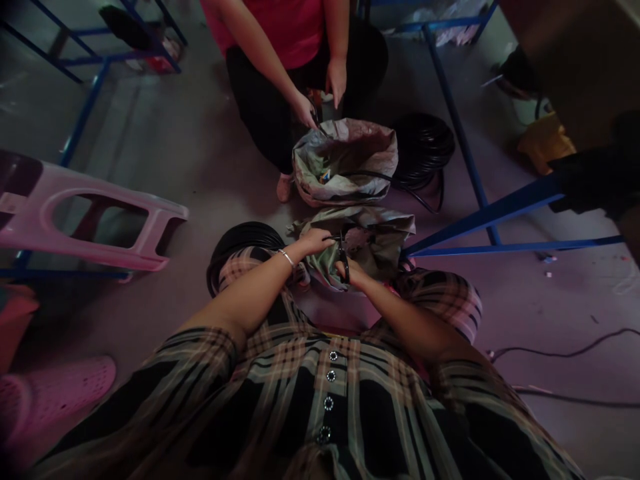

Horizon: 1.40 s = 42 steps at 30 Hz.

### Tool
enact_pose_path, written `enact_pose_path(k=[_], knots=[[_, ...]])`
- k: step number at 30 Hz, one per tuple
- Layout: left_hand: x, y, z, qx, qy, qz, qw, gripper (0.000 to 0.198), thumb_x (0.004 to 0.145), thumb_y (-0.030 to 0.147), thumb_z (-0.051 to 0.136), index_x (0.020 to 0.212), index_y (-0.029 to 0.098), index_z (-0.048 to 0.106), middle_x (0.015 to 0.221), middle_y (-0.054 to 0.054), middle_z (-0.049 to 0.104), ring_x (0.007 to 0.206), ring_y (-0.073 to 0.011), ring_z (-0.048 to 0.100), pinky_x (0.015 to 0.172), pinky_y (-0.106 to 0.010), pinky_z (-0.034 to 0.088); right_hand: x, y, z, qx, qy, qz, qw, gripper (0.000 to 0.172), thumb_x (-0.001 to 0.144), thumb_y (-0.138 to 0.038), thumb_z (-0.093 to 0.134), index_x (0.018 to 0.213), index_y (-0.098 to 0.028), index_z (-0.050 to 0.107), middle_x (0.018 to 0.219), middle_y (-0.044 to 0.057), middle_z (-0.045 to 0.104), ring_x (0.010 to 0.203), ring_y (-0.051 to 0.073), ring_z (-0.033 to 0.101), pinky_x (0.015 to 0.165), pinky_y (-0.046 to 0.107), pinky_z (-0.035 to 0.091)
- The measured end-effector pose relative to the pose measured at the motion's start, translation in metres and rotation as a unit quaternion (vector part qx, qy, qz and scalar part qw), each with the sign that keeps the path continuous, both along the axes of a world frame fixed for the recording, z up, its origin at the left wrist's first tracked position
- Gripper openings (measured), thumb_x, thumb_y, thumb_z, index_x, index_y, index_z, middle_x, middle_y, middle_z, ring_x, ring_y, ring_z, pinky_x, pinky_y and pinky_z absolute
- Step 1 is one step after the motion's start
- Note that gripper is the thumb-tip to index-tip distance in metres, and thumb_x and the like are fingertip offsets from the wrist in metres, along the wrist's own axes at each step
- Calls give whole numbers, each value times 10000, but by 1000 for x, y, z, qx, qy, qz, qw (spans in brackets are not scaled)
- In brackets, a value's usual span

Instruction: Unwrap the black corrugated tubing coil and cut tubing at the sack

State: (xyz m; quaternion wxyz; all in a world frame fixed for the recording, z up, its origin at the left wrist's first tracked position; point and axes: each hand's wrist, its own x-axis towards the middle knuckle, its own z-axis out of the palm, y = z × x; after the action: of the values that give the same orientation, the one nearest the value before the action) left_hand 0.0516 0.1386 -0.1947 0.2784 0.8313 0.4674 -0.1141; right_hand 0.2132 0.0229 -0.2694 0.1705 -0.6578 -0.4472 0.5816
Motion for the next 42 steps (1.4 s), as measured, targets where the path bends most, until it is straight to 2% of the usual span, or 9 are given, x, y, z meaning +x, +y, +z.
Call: enact_pose_path(k=[7,12,16,24,34,42], knots=[[0,-1,-1,-1,-5,-4,1000,307,993,332,569,1114,157,791,1091,-95,786,966,-196,689,828,-256,478,1,-2,2,4,16,3,1000,183,847,-367,545,810,-199,606,699,31,648,691,189,588,602,263,401],[1,-3,3,6,-5,-1,1000,333,998,337,550,1135,156,794,1070,-97,787,948,-199,692,824,-263,483,-1,-2,7,-1,11,11,1000,175,829,-358,545,797,-196,602,691,28,640,673,178,575,596,258,394],[2,-3,6,1,-3,-9,1000,346,1009,327,537,1154,135,786,1109,-111,786,972,-198,690,831,-259,478,-1,-1,4,16,15,20,1000,173,820,-352,542,772,-193,590,666,22,620,659,169,552,596,257,385],[1,-1,1,3,-11,6,1000,323,996,341,560,1121,155,792,1092,-98,786,961,-202,686,818,-260,476,1,-1,-2,-18,35,-15,999,221,807,-404,562,812,-191,619,750,38,677,695,181,589,588,255,393],[2,-1,3,-1,-5,-9,1000,326,1005,330,558,1131,136,787,1099,-108,783,973,-196,689,831,-252,471,-1,-1,4,-16,25,-18,999,196,791,-392,559,788,-200,599,741,35,663,700,182,576,600,260,395],[2,-3,7,-8,-4,5,1000,313,1003,329,572,1129,142,789,1100,-105,782,979,-196,694,830,-246,475,-1,-4,1,-18,50,-10,999,247,792,-435,541,787,-195,603,715,34,655,673,176,574,578,250,397]])
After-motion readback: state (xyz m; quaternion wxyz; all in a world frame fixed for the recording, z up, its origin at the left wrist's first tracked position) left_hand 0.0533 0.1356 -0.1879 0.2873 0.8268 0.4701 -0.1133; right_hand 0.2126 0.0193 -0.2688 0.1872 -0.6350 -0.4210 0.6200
